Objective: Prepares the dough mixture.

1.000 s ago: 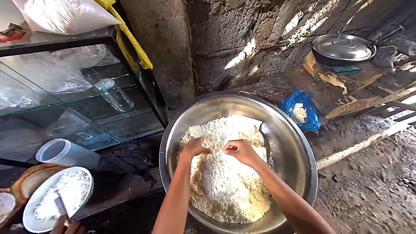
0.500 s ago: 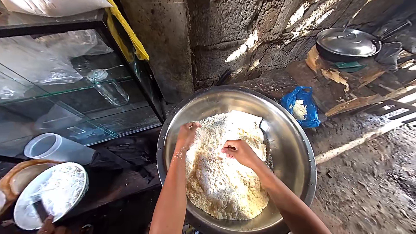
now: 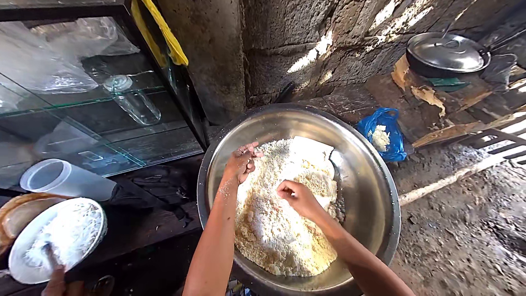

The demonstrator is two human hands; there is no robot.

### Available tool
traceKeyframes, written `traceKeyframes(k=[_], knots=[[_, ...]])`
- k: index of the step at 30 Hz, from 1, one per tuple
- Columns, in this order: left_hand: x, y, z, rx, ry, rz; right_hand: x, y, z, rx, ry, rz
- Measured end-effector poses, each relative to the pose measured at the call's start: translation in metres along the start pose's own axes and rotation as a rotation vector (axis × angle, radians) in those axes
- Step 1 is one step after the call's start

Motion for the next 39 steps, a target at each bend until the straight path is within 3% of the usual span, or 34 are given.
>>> traceKeyframes(k=[6, 9, 11, 17, 19, 21, 25, 31, 35, 39], knots=[[0.002, 0.001, 0.0, 0.013, -0.05, 0.065, 0.006, -0.039, 0.016, -0.838, 0.109, -0.126], [0.0, -0.002, -0.002, 0.036, -0.052, 0.129, 0.01, -0.048, 0.032, -1.186, 0.234, -0.097], [-0.001, -0.005, -0.004, 0.017, -0.058, 0.157, 0.01, -0.051, 0.043, -1.054, 0.221, -0.059], [0.0, -0.004, -0.003, -0.054, -0.113, 0.215, 0.011, -0.036, 0.055, -0.085, 0.137, 0.037], [0.002, -0.002, -0.001, -0.105, -0.096, 0.226, 0.009, -0.025, 0.053, 0.045, 0.108, 0.061], [0.004, 0.0, 0.002, -0.105, -0.033, 0.173, 0.008, -0.023, 0.051, 0.007, 0.085, 0.087], [0.005, 0.001, 0.005, -0.005, 0.029, 0.094, 0.01, -0.038, 0.048, -0.456, 0.063, 0.003], [0.002, 0.005, 0.003, 0.07, 0.007, 0.074, 0.02, -0.069, 0.061, -0.478, 0.229, -0.026], [-0.001, 0.01, 0.0, 0.139, -0.022, 0.039, 0.027, -0.142, 0.054, -0.098, 0.25, 0.164], [0.001, 0.017, -0.001, 0.164, -0.07, -0.079, 0.031, -0.262, 0.043, 0.578, 0.279, 0.68]])
Point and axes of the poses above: each hand's wrist, its own x-axis away from the middle knuckle, its own y-axis out of the palm, z = x × y, the point moved 6 cm from there along -x, towards the middle knuckle, and after that the axes turned 8 degrees about y, right-handed, at the moved point
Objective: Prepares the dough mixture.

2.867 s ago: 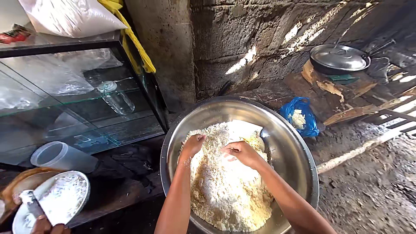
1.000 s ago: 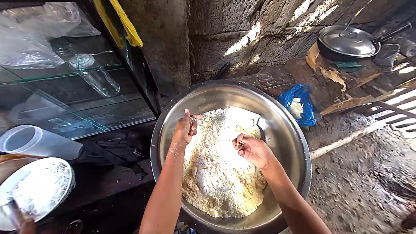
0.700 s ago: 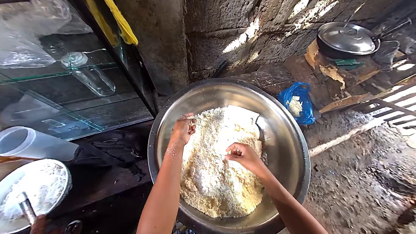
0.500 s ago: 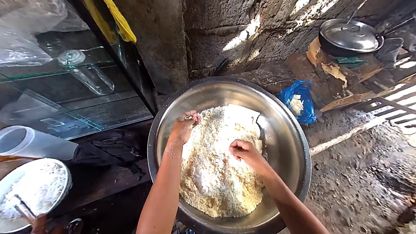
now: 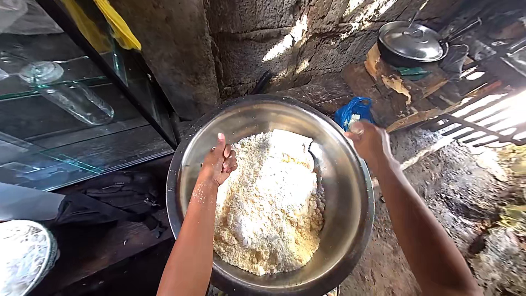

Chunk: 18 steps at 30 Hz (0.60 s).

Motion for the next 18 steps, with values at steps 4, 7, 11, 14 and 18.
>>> traceKeyframes(k=[4, 7, 11, 14, 18], knots=[[0.005, 0.006, 0.004, 0.082, -0.019, -0.004, 0.006, -0.004, -0.012, 0.137, -0.006, 0.037], [0.005, -0.002, 0.006, 0.077, 0.013, 0.073, 0.061, 0.061, -0.048, -0.062, -0.121, -0.274], [0.004, -0.007, 0.007, 0.03, -0.003, 0.104, 0.135, 0.137, -0.09, -0.304, -0.241, -0.755], [0.003, -0.004, 0.004, 0.001, -0.002, 0.124, 0.161, 0.155, -0.106, -0.237, -0.234, -0.827], [0.003, -0.003, 0.002, -0.063, 0.005, 0.138, 0.164, 0.16, -0.107, -0.26, -0.175, -0.793]])
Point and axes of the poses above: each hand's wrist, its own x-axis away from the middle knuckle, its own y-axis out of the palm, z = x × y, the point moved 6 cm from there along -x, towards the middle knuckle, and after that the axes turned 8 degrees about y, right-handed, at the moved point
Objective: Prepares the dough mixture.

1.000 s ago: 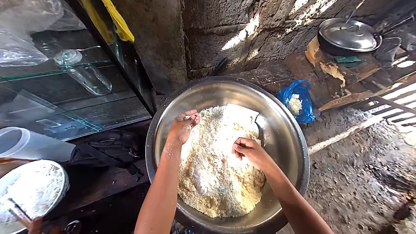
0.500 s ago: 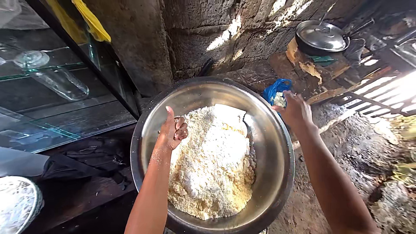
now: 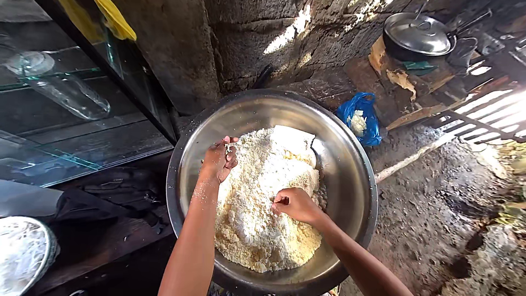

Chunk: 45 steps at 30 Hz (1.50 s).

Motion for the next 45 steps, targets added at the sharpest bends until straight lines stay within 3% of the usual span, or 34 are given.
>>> traceKeyframes(k=[3, 6, 9, 11, 14, 16, 19, 22, 24, 26, 28, 31, 34, 37, 39, 43, 45], knots=[[0.004, -0.002, -0.002, -0.054, 0.027, -0.029, 0.002, -0.007, 0.007, -0.158, -0.068, 0.01], [0.001, -0.003, 0.0, -0.068, 0.019, 0.007, 0.008, -0.021, 0.014, -0.125, -0.063, 0.035], [0.002, -0.004, 0.003, -0.102, 0.019, 0.093, 0.02, -0.065, 0.024, -0.1, -0.019, 0.126], [0.001, -0.005, 0.004, -0.127, 0.042, 0.112, 0.037, -0.12, 0.041, -0.173, 0.021, 0.397], [0.0, -0.007, 0.003, -0.114, 0.086, 0.085, 0.066, -0.192, 0.087, -0.384, 0.023, 0.983], [0.0, -0.004, 0.005, -0.052, 0.099, 0.096, 0.067, -0.195, 0.1, -0.481, 0.014, 1.094], [-0.003, -0.002, 0.004, -0.062, 0.114, 0.071, 0.026, -0.136, 0.081, -0.448, -0.05, 0.886], [-0.003, -0.016, -0.021, -0.577, 0.047, 0.084, -0.029, -0.049, 0.058, -0.231, -0.085, 0.62], [0.002, -0.021, -0.047, -0.893, -0.021, 0.035, -0.048, -0.001, 0.03, -0.103, -0.157, 0.647], [0.016, -0.01, -0.063, -1.083, 0.016, -0.108, -0.053, 0.027, -0.003, -0.102, -0.24, 0.707], [0.045, 0.002, -0.065, -0.969, 0.091, -0.069, -0.054, 0.041, -0.036, -0.354, -0.293, 0.624], [0.073, 0.018, -0.055, -0.462, 0.11, 0.112, -0.047, 0.048, -0.078, -0.661, -0.346, 0.527], [0.061, 0.011, -0.051, -0.134, 0.064, 0.1, -0.033, 0.054, -0.1, -0.516, -0.402, 0.48], [0.073, 0.025, -0.058, -0.1, -0.002, 0.188, -0.051, 0.025, -0.093, -0.506, -0.327, 0.497], [0.078, 0.043, -0.058, -0.014, -0.073, 0.145, -0.061, 0.008, -0.091, -0.534, -0.257, 0.499], [0.049, 0.046, -0.033, 0.141, 0.066, 0.021, -0.046, 0.015, -0.1, -0.438, -0.418, 0.494], [0.048, 0.052, -0.04, 0.166, -0.018, 0.082, -0.061, 0.002, -0.091, -0.429, -0.384, 0.535]])
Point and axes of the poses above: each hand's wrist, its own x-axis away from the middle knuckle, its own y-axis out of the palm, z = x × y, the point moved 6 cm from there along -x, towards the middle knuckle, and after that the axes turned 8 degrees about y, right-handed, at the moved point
